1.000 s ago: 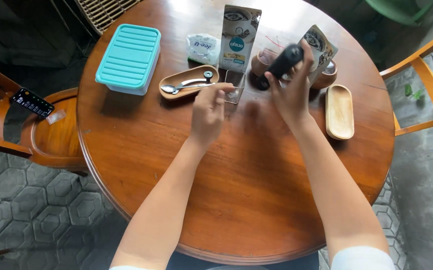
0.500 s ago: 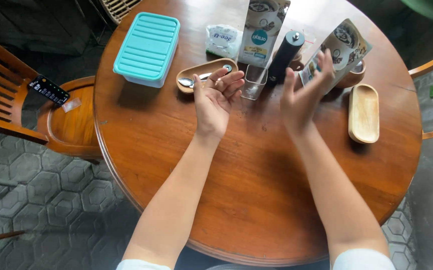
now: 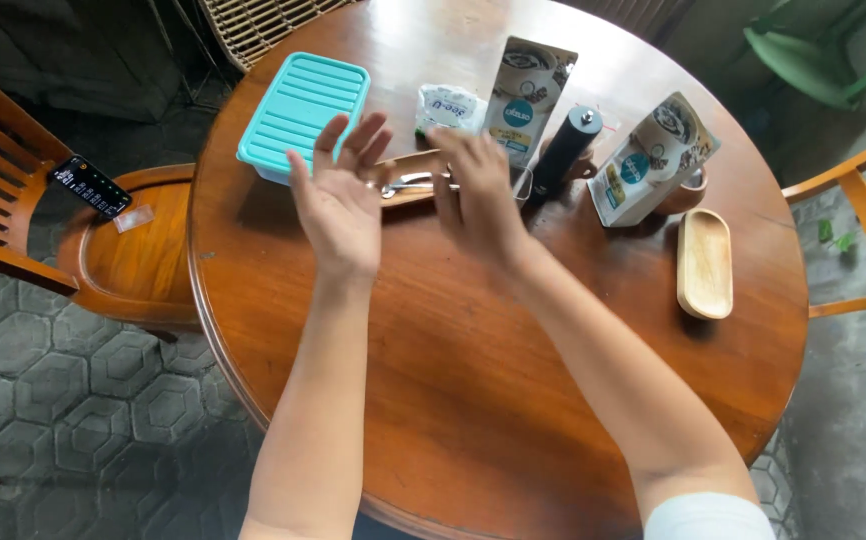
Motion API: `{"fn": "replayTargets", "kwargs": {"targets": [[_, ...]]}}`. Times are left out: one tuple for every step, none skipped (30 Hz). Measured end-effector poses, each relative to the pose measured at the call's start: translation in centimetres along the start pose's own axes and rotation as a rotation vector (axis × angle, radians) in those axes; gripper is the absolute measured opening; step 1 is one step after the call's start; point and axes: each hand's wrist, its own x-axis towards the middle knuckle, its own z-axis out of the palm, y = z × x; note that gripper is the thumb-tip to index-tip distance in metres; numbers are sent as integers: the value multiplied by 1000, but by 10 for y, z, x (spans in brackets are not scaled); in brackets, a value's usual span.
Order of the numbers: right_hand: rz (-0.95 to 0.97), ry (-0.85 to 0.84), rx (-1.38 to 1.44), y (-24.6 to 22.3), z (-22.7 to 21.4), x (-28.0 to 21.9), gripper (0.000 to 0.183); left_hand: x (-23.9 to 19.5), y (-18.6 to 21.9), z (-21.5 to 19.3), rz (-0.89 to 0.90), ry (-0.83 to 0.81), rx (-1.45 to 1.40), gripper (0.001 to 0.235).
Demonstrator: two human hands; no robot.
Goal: The person wipes a wooden table with a tissue, then opens a plastic container filled with coffee grounds. They use a spoon to scoop the grounds into a manual coffee grinder held in their other hand.
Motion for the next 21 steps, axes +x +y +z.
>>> {"fn": "replayTargets", "kwargs": {"targets": [[-7, -5, 1, 9, 1, 22, 49, -2, -5, 1, 6, 4, -4, 65], [52, -57, -3, 17, 3, 44, 38, -3, -10, 2, 89, 136, 185, 53], [111, -109, -6, 26, 5, 68, 29, -3, -14, 2, 172, 269, 373, 41], [104, -107, -5, 43, 16, 77, 29, -5, -19, 4, 179, 269, 372, 41], [99, -300, -326, 61, 26, 87, 26, -6, -23, 6, 168, 302, 453, 36], [90, -491, -647, 78, 38, 96, 27, -8, -26, 7, 157, 338, 534, 31], [83, -488, -644, 84, 42, 104, 27, -9, -23, 10, 164, 341, 535, 31], [52, -658, -739, 90, 45, 111, 18, -11, -22, 13, 178, 301, 599, 32], [20, -827, -834, 97, 49, 118, 16, -13, -20, 16, 192, 262, 663, 33], [12, -826, -830, 96, 50, 126, 16, -15, -20, 20, 198, 268, 666, 33], [132, -936, -859, 96, 52, 132, 15, -17, -20, 23, 280, 218, 657, 37], [252, -1053, -879, 93, 57, 135, 15, -24, -20, 26, 355, 175, 653, 42], [242, -1061, -868, 92, 62, 135, 15, -24, -20, 25, 354, 189, 661, 42], [231, -1081, -921, 93, 64, 132, 13, -25, -21, 26, 395, 127, 668, 33], [219, -1100, -974, 94, 66, 129, 13, -26, -23, 27, 434, 64, 674, 24], [217, -1107, -971, 98, 70, 126, 13, -28, -24, 27, 430, 70, 676, 24], [231, -1098, -974, 102, 73, 123, 14, -31, -24, 27, 374, 78, 710, 29], [243, -1083, -982, 107, 75, 122, 14, -31, -25, 29, 323, 83, 741, 34], [240, -1085, -983, 109, 75, 124, 14, -31, -25, 29, 324, 86, 739, 34], [252, -1053, -953, 111, 74, 123, 15, -32, -24, 30, 298, 80, 748, 36], [264, -1022, -923, 113, 72, 122, 16, -33, -24, 31, 273, 73, 757, 37]]}}
